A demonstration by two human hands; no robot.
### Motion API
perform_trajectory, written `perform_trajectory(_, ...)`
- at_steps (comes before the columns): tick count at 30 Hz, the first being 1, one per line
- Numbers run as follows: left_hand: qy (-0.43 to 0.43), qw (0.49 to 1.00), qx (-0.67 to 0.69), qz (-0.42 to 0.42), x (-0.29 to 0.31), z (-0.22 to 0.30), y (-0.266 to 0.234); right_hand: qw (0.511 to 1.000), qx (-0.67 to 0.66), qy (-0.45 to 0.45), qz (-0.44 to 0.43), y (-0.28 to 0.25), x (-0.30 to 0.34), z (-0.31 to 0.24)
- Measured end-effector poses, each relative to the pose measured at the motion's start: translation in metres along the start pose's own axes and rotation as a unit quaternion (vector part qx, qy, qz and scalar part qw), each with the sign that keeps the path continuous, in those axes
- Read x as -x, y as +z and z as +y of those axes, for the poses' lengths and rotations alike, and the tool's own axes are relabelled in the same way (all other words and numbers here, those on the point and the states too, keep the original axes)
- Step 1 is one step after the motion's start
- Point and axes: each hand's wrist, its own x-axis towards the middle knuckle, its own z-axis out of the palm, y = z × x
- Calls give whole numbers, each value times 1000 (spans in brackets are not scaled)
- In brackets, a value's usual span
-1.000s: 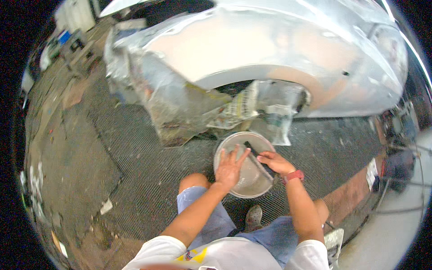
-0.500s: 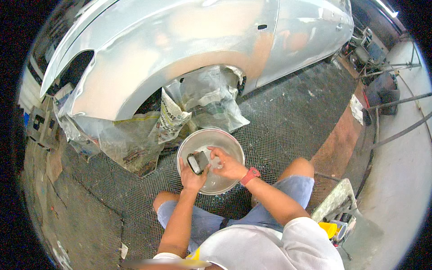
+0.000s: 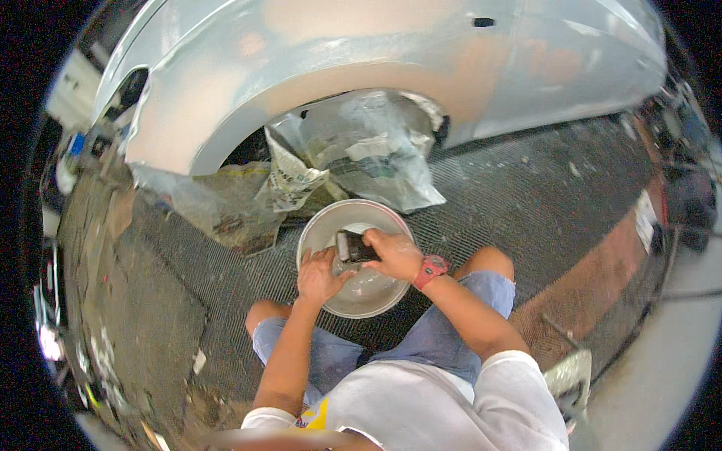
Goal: The person sands a white car bumper with a wet sanding block, repeatedly dipping the block into a bucket of water and rubbing the surface. The person occasionally wipes the sanded area with their hand to check the surface.
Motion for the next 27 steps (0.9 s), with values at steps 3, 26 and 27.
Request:
perform_trajectory(3, -14, 999, -34, -25, -3, 7, -3, 998, 37, 30, -36, -1, 1, 15)
perform_trajectory(26, -104, 905, 123, -393, -92, 11, -33, 994, -42, 39, 93, 15, 0, 34)
perform_trajectory(27, -124, 922, 187, -315, -91, 17, -78, 995, -33, 47, 80, 15, 0, 34)
